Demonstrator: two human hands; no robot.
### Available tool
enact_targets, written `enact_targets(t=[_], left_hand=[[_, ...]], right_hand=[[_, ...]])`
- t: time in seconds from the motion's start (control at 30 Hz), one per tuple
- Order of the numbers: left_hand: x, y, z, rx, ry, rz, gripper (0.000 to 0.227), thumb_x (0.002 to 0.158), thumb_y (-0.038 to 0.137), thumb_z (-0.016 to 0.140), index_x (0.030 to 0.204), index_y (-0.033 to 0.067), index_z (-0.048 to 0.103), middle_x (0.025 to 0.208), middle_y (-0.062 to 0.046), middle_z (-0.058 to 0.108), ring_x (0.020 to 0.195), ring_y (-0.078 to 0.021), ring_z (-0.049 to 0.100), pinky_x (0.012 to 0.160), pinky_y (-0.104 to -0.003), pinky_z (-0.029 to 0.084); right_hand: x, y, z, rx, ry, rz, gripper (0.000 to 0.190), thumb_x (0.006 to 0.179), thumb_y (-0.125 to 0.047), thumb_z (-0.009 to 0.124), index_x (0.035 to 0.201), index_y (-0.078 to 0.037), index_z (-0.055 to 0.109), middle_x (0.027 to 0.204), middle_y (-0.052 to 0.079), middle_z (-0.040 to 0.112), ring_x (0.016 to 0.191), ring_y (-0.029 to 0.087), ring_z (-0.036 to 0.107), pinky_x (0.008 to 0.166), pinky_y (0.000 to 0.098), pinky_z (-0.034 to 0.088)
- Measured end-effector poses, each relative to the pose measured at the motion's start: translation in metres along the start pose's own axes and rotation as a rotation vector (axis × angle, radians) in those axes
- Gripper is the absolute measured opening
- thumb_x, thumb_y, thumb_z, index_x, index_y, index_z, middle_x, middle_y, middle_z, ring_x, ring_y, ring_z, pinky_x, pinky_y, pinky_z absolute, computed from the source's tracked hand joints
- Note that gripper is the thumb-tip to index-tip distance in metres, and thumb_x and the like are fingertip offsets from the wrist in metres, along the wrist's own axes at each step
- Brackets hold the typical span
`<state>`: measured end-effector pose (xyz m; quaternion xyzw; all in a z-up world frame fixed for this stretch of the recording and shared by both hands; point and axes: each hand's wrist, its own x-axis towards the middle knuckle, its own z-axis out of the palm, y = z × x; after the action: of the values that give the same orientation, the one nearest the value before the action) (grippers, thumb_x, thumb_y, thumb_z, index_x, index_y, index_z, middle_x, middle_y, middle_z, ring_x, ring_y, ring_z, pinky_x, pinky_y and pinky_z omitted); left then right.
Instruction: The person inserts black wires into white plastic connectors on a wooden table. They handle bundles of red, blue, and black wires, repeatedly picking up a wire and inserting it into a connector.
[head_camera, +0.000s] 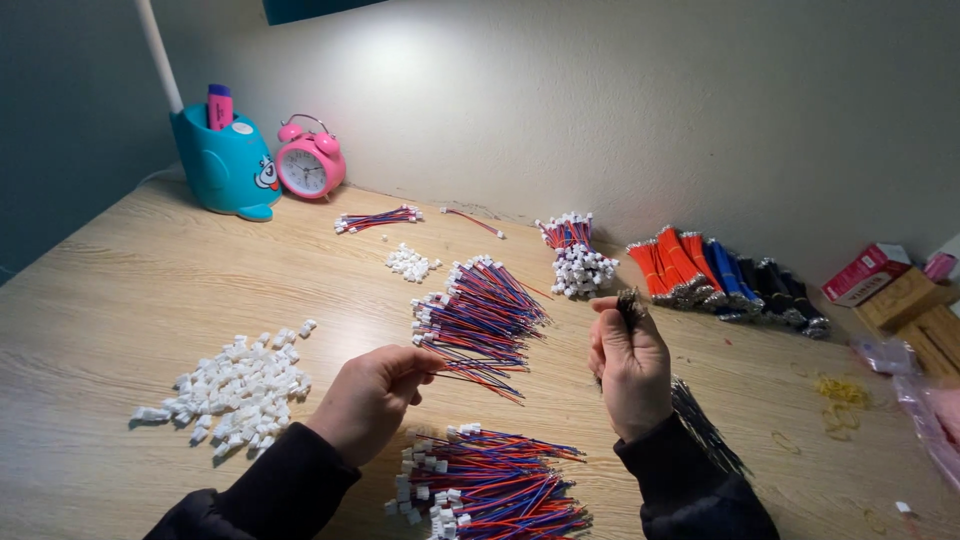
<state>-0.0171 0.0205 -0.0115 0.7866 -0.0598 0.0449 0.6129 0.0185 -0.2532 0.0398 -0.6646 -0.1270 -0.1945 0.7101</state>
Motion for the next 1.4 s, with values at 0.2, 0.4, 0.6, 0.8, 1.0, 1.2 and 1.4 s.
enact_targets(t=[0.2, 0.4, 0.6, 0.8, 1.0, 1.2, 1.4], left_hand=[[-0.001, 0.036, 0.005, 0.093, 0.009, 0.089, 0.04, 0.078, 0.008, 0.072, 0.115, 0.0189, 0.064, 0.077, 0.001, 0.077, 0.066, -0.0084, 0.068, 0.069, -0.024, 0.053], [0.002, 0.034, 0.002, -0.069, -0.007, 0.012, 0.046, 0.082, 0.003, 0.069, 0.126, 0.0158, 0.06, 0.081, -0.007, 0.075, 0.062, -0.0102, 0.065, 0.062, -0.022, 0.054], [0.002, 0.031, -0.006, 0.246, -0.067, 0.015, 0.027, 0.078, 0.028, 0.079, 0.103, 0.0192, 0.074, 0.091, -0.006, 0.076, 0.069, -0.018, 0.072, 0.062, -0.03, 0.055], [-0.002, 0.007, 0.025, 0.55, -0.234, 0.195, 0.028, 0.076, 0.034, 0.077, 0.099, 0.0191, 0.074, 0.09, -0.006, 0.068, 0.085, -0.0335, 0.069, 0.072, -0.043, 0.058], [-0.009, 0.01, 0.037, 0.685, -0.23, 0.348, 0.013, 0.081, 0.039, 0.064, 0.083, 0.0389, 0.077, 0.074, 0.003, 0.054, 0.07, -0.0191, 0.059, 0.062, -0.039, 0.047], [-0.004, -0.009, 0.039, 0.499, -0.16, 0.503, 0.009, 0.07, 0.018, 0.069, 0.078, 0.0215, 0.071, 0.077, -0.002, 0.064, 0.07, -0.0239, 0.062, 0.064, -0.038, 0.049], [-0.001, 0.0, 0.024, -0.108, -0.155, -0.075, 0.011, 0.078, 0.003, 0.076, 0.086, 0.0087, 0.072, 0.072, 0.002, 0.071, 0.061, -0.004, 0.06, 0.056, -0.019, 0.049]], right_hand=[[-0.017, -0.04, 0.059, -0.77, -0.567, -0.422, 0.019, 0.083, -0.029, 0.073, 0.094, -0.013, 0.072, 0.084, 0.001, 0.069, 0.074, 0.018, 0.065, 0.069, 0.0311, 0.049], [-0.016, -0.022, 0.076, -0.925, -0.6, -0.302, 0.001, 0.082, -0.029, 0.07, 0.082, -0.028, 0.069, 0.07, -0.002, 0.066, 0.076, 0.022, 0.066, 0.068, 0.0345, 0.054], [-0.006, 0.001, 0.064, -0.788, -0.63, 0.073, 0.011, 0.095, -0.022, 0.052, 0.099, -0.014, 0.06, 0.073, 0.013, 0.068, 0.074, 0.035, 0.067, 0.068, 0.0443, 0.053], [-0.007, 0.021, 0.057, -0.54, -0.567, 0.156, 0.009, 0.096, -0.014, 0.054, 0.092, -0.014, 0.063, 0.065, 0.003, 0.061, 0.062, 0.014, 0.057, 0.061, 0.0272, 0.05], [-0.017, 0.018, 0.06, -0.762, -0.652, 0.097, 0.016, 0.095, -0.028, 0.056, 0.087, -0.014, 0.056, 0.066, 0.001, 0.059, 0.06, 0.018, 0.05, 0.06, 0.0354, 0.041], [-0.016, 0.024, 0.063, -0.857, -0.722, 0.244, 0.021, 0.089, -0.03, 0.058, 0.077, -0.014, 0.053, 0.068, 0.004, 0.062, 0.066, 0.017, 0.053, 0.064, 0.0346, 0.041], [0.003, 0.028, 0.065, -0.919, -0.605, 0.164, 0.028, 0.091, -0.036, 0.059, 0.076, -0.013, 0.053, 0.065, 0.006, 0.059, 0.063, 0.024, 0.051, 0.064, 0.0379, 0.039]])
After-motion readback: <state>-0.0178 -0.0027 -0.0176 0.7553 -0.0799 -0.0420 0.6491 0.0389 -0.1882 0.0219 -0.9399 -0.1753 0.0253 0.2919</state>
